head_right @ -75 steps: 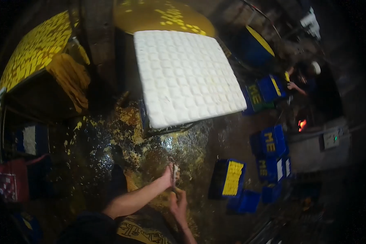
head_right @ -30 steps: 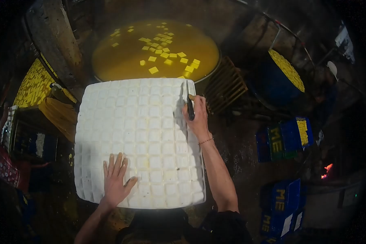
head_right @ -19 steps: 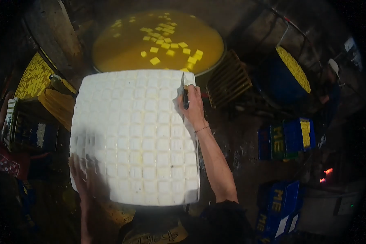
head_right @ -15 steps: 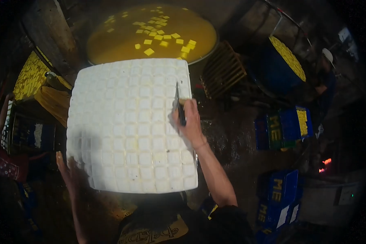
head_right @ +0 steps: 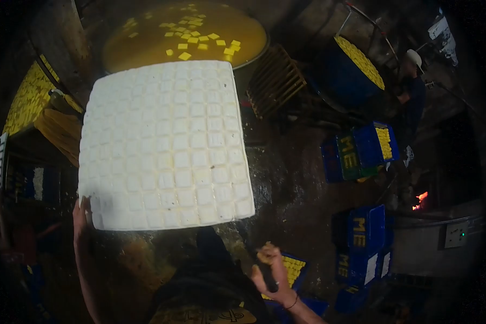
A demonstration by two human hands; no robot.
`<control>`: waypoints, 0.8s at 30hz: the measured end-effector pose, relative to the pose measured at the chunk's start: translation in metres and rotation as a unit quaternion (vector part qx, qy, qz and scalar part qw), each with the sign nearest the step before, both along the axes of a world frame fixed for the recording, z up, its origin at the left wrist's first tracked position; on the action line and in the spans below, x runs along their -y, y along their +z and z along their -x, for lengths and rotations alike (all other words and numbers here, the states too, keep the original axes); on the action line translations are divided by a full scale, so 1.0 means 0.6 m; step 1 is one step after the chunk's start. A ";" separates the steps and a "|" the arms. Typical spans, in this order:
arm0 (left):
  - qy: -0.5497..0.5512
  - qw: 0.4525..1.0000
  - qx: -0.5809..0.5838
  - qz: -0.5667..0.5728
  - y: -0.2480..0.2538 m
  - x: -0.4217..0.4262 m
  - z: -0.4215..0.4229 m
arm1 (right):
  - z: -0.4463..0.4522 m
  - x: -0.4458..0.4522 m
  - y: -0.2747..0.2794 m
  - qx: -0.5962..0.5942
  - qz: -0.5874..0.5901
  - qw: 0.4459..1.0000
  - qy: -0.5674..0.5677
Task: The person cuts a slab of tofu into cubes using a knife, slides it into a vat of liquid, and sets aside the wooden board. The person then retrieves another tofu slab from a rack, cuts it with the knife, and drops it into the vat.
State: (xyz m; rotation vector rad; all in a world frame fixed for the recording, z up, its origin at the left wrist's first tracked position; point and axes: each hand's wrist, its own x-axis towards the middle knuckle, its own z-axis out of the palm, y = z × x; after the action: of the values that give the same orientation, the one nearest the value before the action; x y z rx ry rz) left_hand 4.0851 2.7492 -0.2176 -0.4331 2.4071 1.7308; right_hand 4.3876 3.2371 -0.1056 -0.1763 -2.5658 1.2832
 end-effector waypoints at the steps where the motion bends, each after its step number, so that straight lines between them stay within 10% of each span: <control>1: 0.005 1.000 0.014 -0.024 0.002 0.007 0.001 | 0.045 -0.007 0.018 -0.037 0.009 0.999 -0.006; 5: 0.003 0.975 -0.007 -0.222 -0.001 -0.007 0.001 | 0.350 -0.058 0.000 -0.110 -0.029 0.993 -0.039; 13: 0.024 0.982 -0.023 -0.187 -0.018 0.002 -0.027 | 0.809 -0.094 -0.073 -0.225 -0.111 0.968 -0.015; 24: -0.028 0.959 -0.005 -0.281 -0.019 0.023 -0.014 | 0.587 -0.038 -0.086 -0.170 -0.127 0.977 0.004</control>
State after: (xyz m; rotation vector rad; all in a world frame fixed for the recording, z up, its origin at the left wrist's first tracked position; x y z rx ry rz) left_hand 4.0934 2.7351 -0.2292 -0.2686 1.7839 2.2662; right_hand 4.0356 3.2598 -0.1571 0.0975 -2.4012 0.8844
